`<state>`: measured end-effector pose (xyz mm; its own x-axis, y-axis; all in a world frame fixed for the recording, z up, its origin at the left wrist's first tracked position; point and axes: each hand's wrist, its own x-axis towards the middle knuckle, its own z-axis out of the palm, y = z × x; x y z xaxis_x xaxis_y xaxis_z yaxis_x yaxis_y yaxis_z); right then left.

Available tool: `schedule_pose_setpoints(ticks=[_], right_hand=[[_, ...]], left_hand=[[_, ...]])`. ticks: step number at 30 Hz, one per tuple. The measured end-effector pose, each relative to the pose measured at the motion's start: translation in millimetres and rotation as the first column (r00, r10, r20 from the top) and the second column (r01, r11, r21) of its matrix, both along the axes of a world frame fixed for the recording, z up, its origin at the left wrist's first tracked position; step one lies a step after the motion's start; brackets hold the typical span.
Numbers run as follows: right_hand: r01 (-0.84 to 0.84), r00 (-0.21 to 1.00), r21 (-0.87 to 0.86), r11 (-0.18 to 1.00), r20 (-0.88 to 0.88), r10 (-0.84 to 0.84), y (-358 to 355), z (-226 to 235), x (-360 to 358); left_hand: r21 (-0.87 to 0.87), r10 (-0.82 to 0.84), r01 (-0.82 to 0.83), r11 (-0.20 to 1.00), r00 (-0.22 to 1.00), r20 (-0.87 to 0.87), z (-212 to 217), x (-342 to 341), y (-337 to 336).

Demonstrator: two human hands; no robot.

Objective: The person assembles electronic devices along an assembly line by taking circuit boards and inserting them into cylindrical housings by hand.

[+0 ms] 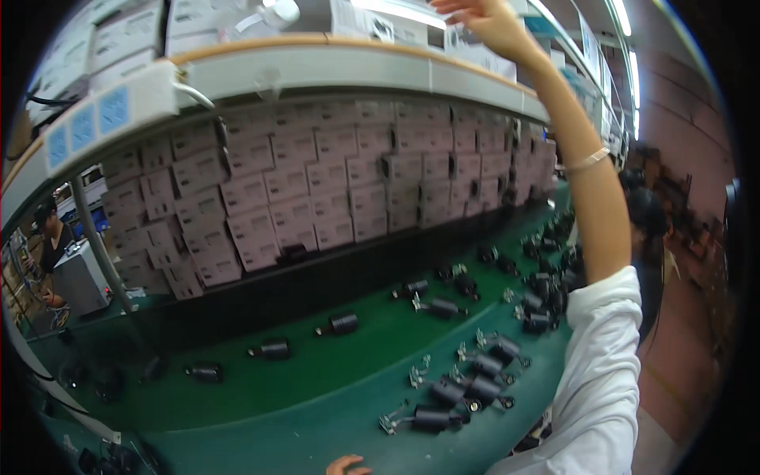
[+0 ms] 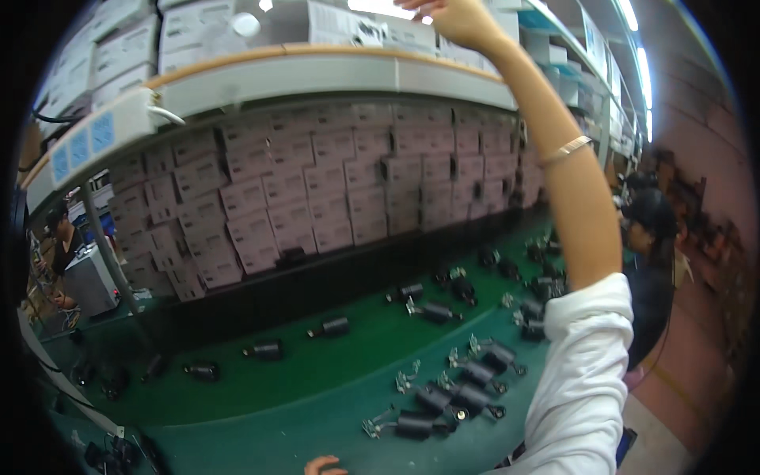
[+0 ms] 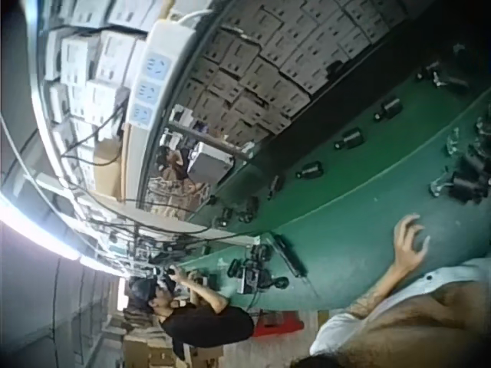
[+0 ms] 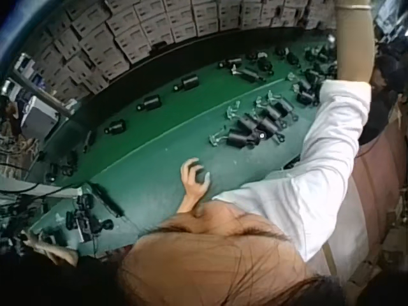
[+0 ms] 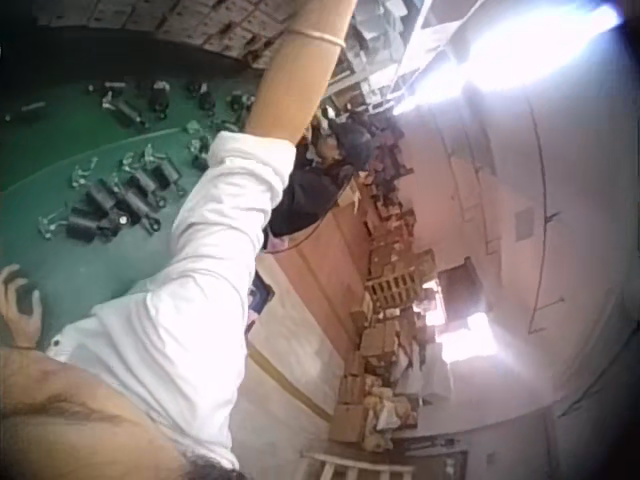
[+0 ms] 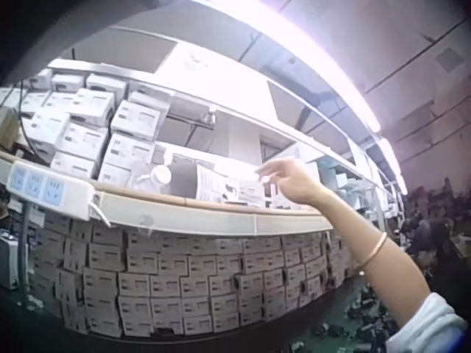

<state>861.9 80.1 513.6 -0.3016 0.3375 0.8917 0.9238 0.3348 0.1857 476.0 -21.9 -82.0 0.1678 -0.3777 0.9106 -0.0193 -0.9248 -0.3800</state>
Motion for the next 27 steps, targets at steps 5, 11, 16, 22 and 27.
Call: schedule_pose_setpoints(ticks=[5, 11, 16, 22, 27], right_hand=[[0.013, 0.999, -0.101, 0.995, -0.029, -0.016, -106, -125, -24], [0.001, 0.908, -0.731, 0.682, -0.286, -0.307, -102, -323, 18], [0.17, 0.922, -0.852, 0.495, -0.04, -0.385, -64, -473, 60], [0.349, 0.785, -0.849, 0.396, 0.035, -0.618, 22, -559, 105], [0.422, 0.74, -0.833, 0.358, 0.087, -0.667, 23, -562, 127]], left_hand=[[-0.912, 0.029, -0.246, 0.329, 0.968, -0.251, 21, -10, -50], [-0.892, 0.049, -0.309, 0.331, 0.949, -0.31, 35, -8, -49], [-0.929, 0.013, -0.28, 0.243, 0.958, -0.285, 31, -3, -56], [-0.993, -0.066, -0.118, -0.007, 0.991, -0.117, 18, -6, -51], [-0.954, -0.041, -0.288, 0.085, 0.956, -0.292, 35, 1, -61]])
